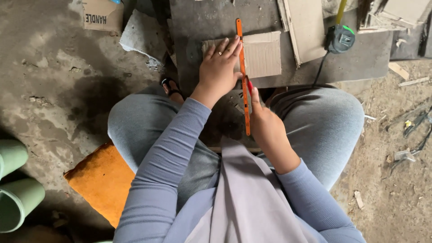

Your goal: The person measures and cuts pieces of cardboard using a tape measure, ruler, and utility knife. They repeatedly measure, align the ruler, and slice the cardboard into smaller rectangular pieces.

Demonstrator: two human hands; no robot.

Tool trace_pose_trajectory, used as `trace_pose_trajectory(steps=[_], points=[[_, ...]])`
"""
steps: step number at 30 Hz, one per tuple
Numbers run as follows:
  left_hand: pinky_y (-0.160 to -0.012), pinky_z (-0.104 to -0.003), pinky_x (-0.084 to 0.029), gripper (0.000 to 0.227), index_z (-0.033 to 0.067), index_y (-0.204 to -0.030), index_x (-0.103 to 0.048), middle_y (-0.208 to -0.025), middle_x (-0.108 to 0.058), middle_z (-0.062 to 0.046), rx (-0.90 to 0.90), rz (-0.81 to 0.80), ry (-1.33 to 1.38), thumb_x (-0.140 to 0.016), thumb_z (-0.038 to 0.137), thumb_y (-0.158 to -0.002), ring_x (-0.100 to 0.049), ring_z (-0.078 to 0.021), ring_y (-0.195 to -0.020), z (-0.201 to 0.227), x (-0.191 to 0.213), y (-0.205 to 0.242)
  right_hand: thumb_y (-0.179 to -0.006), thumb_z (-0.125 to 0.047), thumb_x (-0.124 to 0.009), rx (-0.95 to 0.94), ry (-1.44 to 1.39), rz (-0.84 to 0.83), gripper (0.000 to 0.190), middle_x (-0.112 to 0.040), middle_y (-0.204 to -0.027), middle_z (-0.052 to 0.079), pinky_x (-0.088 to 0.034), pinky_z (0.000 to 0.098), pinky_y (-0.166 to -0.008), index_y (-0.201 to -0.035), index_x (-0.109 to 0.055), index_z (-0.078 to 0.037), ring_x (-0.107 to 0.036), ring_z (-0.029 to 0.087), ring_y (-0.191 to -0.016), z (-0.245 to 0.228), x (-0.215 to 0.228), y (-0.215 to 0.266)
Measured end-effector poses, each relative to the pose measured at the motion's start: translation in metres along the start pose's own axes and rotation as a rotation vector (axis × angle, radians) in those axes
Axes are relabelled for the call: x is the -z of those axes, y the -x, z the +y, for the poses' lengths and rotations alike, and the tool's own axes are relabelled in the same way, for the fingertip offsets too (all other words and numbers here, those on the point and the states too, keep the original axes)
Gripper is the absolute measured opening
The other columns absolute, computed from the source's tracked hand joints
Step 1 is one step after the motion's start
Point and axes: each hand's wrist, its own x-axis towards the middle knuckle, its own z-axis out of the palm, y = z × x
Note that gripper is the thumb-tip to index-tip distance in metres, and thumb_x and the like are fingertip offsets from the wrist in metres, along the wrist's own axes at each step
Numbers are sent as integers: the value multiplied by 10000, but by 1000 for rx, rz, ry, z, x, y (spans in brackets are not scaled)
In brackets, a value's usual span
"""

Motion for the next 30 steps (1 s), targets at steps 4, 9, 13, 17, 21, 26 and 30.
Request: trace_pose_trajectory(steps=[4, 9, 13, 17, 21, 26, 30], points=[[-1046, -412, -148, 724, 121, -1355, -183, -1414, -168, 9, -13, 23, -37, -585, 366, -804, -193, -210, -1294, 0, -1, 1, -741, -31, -459, 21, 54, 65, 681, -483, -548, 106, -365, 395, -343, -1368, -193, -55, -435, 267, -373, 8, 1, 9], [-1059, -401, -105, 712, 115, -1364, -113, -1426, -101, 15, 15, -86, 14, -534, 339, -835, -125, -212, -1310, 3, 8, 2, -810, 8, -300, 106, -451, 146, 588, -528, -1206, 157, -409, 418, -565, -1347, -186, -202, -488, 503, -630, -12, 90, -10], [-1055, -409, -104, 695, 104, -1361, -119, -1424, -98, 7, 27, -122, 48, -528, 296, -833, -113, -210, -1307, 11, 24, 5, -691, 68, -295, 27, -425, 108, 738, -578, -981, 258, -402, 403, -605, -1367, -163, -197, -525, 446, -623, -3, 57, -57], [-1068, -425, -125, 710, 131, -1359, -243, -1432, -160, 14, 78, -103, 13, -596, 369, -790, -176, -211, -1307, 9, 18, 3, -839, -67, -409, 49, -41, 201, 544, -614, -776, 169, -506, 375, -525, -1346, -213, -41, -636, 306, -657, 7, 13, -86], [-1068, -427, -114, 731, 147, -1374, -208, -1439, -131, 28, 70, -98, 41, -596, 379, -798, -155, -208, -1316, 4, 9, 2, -853, -45, -400, 67, -144, 184, 518, -613, -780, 221, -481, 399, -469, -1342, -233, -5, -625, 354, -631, 7, 14, -86], [-1069, -430, -111, 733, 144, -1374, -205, -1439, -123, 29, 60, -108, 52, -596, 381, -801, -146, -208, -1315, 2, 10, 2, -841, -73, -431, 81, -29, 195, 548, -604, -711, 171, -481, 330, -444, -1346, -226, -10, -624, 294, -589, 4, 12, -79], [-1074, -416, -104, 716, 146, -1371, -214, -1439, -113, 41, 86, -143, 30, -578, 383, -801, -135, -191, -1316, 5, 11, 2, -773, -37, -509, 114, 131, 227, 646, -582, -624, 147, -481, 324, -413, -1347, -215, 5, -607, 272, -526, 3, 4, -60]])
